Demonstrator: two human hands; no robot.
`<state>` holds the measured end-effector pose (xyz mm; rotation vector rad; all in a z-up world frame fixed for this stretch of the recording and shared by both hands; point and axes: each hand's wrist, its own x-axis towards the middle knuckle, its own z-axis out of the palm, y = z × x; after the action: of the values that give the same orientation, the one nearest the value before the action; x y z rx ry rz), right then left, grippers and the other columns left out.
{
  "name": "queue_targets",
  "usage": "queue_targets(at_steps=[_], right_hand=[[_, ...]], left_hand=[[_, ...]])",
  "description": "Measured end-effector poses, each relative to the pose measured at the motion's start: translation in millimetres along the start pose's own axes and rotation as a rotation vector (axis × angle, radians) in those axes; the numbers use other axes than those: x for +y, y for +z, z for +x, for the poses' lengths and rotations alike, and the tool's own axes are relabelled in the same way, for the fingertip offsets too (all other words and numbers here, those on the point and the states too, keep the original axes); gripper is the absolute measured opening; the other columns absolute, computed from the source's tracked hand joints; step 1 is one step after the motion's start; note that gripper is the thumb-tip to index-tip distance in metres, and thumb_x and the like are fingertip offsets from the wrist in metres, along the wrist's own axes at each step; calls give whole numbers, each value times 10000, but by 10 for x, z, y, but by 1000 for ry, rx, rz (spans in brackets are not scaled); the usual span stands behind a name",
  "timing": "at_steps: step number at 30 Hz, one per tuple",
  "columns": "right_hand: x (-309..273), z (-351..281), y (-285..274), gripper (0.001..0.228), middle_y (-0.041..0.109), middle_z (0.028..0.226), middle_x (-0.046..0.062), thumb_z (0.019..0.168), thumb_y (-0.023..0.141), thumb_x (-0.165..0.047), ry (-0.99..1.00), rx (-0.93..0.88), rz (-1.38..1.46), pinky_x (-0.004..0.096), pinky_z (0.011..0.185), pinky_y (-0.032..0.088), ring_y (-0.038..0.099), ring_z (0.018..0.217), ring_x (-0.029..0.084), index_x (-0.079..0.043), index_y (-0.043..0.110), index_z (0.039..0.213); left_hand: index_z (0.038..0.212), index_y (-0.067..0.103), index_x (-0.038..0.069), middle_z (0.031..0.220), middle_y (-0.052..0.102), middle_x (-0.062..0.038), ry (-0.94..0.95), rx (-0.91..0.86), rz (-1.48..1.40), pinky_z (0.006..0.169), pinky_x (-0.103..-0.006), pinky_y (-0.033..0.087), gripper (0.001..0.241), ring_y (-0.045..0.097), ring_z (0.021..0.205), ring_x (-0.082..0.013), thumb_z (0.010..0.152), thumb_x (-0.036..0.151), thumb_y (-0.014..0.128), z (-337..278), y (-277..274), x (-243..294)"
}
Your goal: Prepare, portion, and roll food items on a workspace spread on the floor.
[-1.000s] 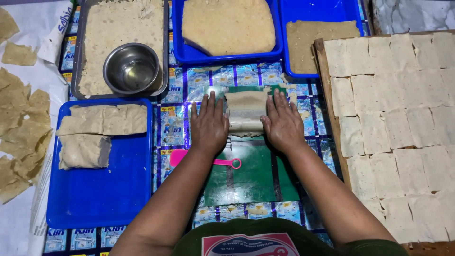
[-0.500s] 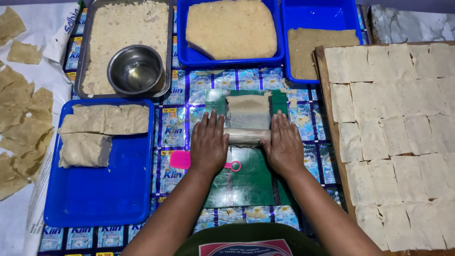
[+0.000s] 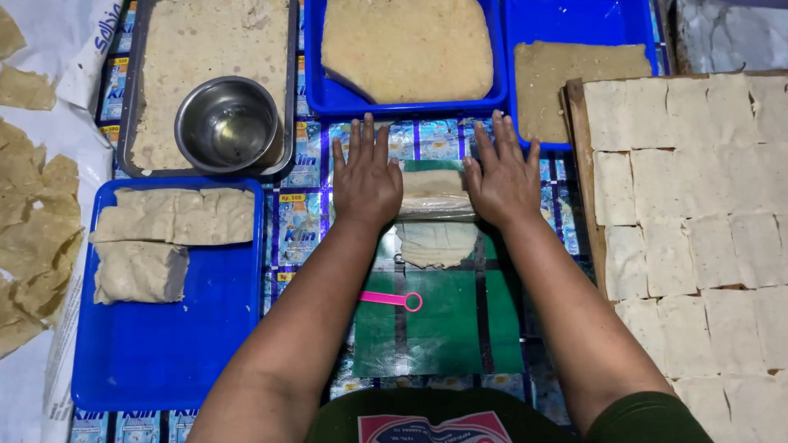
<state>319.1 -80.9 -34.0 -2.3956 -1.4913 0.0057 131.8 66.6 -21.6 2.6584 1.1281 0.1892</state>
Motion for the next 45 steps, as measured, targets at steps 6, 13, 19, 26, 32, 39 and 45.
queue_targets(at_steps=[6,13,19,26,32,39,45], right_hand=[[-68,-363,87,582,299,1690,179,1089,354,-480,-16,-32,-50,668,1218,80,237,1578,307,-181,459,1578],[-8,-616,20,605,295,1688,138,1086,251,-542,70,-317,-94,700,1208,41,236,1571,297,-269,359,1615],[-246,-147,-244,569,229,1710,171,1133,285,-470,171,-117,6,710,1175,-54,138,1590,318,-191,394,1617],[-322,-495,-234,610,59,1732,178,1099,242,-523,166,-324,20,641,1235,13,12,1602,317,-248,298,1640],[-306,-934,-115,614,153,1708,223,1088,269,-534,93,-266,-23,633,1226,95,122,1587,356,-230,359,1614],[-309,-1454,23,685,332,1652,238,1048,429,-517,-79,22,-83,631,1171,253,345,1507,395,-120,376,1604],[-467,-1916,-149,652,527,1485,243,1038,512,-387,-183,141,-30,569,1127,334,497,1376,408,-34,394,1573]], left_hand=[[1554,419,94,1663,327,-191,65,80,-13,1248,-581,97,558,242,1563,-360,1030,279,368,-389,31,17],[1530,431,104,1678,300,-179,29,-49,-48,1246,-592,23,579,193,1576,-362,987,284,345,-648,-35,-36],[1549,397,50,1699,199,-221,8,89,-50,1264,-577,-14,643,136,1591,-365,925,207,412,-191,-201,-49],[1623,265,111,1728,104,-165,-69,-220,-36,1264,-585,-36,723,45,1601,-334,918,258,328,-550,-170,-16],[1527,467,113,1633,377,-184,61,-28,-2,1221,-618,153,609,303,1527,-384,951,286,375,-969,56,-110],[1508,491,103,1585,444,-200,178,124,15,1200,-580,255,536,396,1470,-401,1016,305,427,-1469,32,-103],[1526,450,110,1567,443,-200,235,101,-2,1224,-566,213,549,370,1474,-397,1053,389,436,-1986,-2,-115]])
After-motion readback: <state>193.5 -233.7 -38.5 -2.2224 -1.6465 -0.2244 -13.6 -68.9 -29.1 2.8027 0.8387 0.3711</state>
